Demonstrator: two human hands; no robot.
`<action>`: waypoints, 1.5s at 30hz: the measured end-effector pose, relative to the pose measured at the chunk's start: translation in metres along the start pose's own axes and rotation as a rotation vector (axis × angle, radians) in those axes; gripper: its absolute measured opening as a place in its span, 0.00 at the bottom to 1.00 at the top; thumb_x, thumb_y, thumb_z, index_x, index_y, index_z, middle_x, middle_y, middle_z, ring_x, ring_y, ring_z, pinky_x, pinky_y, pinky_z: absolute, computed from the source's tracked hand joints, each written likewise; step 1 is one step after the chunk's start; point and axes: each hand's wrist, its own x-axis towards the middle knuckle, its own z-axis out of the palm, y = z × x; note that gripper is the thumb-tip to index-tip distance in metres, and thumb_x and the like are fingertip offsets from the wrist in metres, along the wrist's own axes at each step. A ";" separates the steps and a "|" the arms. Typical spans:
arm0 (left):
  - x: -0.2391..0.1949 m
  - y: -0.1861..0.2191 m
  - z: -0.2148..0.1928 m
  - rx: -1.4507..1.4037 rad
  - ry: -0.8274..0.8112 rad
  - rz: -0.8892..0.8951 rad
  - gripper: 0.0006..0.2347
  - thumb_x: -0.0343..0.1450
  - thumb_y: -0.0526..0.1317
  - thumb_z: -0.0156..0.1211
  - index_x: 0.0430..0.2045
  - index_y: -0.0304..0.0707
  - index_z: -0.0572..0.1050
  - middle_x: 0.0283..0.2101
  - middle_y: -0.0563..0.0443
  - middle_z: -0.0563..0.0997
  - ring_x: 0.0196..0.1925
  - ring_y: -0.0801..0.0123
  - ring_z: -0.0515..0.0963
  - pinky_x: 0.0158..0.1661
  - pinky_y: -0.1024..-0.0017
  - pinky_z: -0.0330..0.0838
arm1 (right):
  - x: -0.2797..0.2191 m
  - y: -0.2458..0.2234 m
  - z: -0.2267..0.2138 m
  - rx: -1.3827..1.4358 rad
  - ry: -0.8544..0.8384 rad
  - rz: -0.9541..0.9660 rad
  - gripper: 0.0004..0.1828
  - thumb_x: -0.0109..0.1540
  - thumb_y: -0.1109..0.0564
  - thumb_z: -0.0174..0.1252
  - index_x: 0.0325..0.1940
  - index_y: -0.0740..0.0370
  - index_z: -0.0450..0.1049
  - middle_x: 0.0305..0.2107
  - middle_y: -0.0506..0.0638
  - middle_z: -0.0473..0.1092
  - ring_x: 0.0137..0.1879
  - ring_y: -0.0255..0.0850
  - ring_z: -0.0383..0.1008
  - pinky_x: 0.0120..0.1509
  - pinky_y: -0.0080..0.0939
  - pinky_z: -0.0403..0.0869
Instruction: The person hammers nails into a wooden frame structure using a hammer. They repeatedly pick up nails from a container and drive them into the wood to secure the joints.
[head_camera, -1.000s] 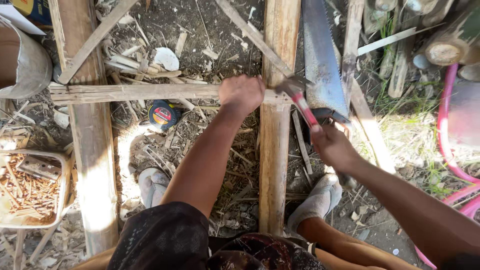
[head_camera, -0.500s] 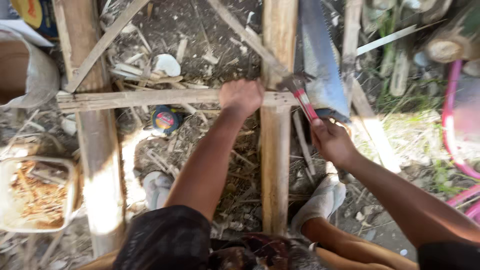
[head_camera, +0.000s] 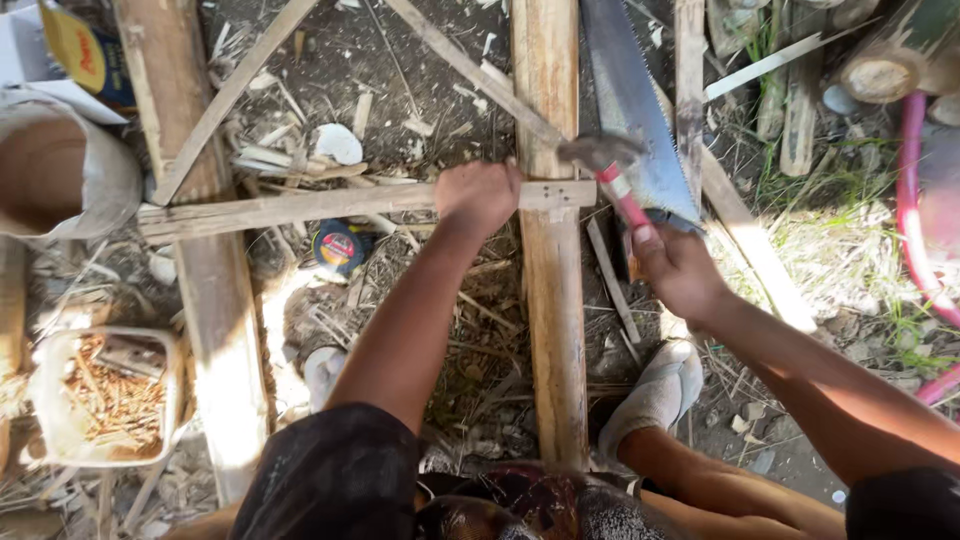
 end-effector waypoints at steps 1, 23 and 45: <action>0.001 -0.004 -0.003 -0.007 0.049 0.113 0.28 0.82 0.52 0.21 0.27 0.39 0.74 0.24 0.50 0.67 0.28 0.71 0.69 0.35 0.63 0.72 | 0.002 -0.005 -0.008 -0.026 0.036 -0.085 0.26 0.72 0.41 0.42 0.34 0.64 0.71 0.19 0.53 0.67 0.26 0.46 0.67 0.33 0.52 0.70; -0.076 -0.258 -0.007 0.288 0.297 -0.005 0.09 0.71 0.45 0.60 0.41 0.47 0.78 0.35 0.47 0.84 0.37 0.61 0.85 0.39 0.61 0.76 | 0.086 -0.152 0.116 -0.447 -0.118 -0.179 0.21 0.69 0.38 0.51 0.50 0.56 0.73 0.23 0.55 0.72 0.30 0.48 0.77 0.41 0.55 0.76; -0.188 -0.259 0.163 0.040 0.217 0.186 0.06 0.74 0.42 0.55 0.30 0.43 0.76 0.26 0.50 0.81 0.23 0.65 0.80 0.23 0.62 0.74 | -0.040 -0.028 0.182 -0.312 -0.382 -0.133 0.10 0.63 0.51 0.60 0.37 0.60 0.77 0.25 0.53 0.73 0.29 0.44 0.73 0.38 0.47 0.75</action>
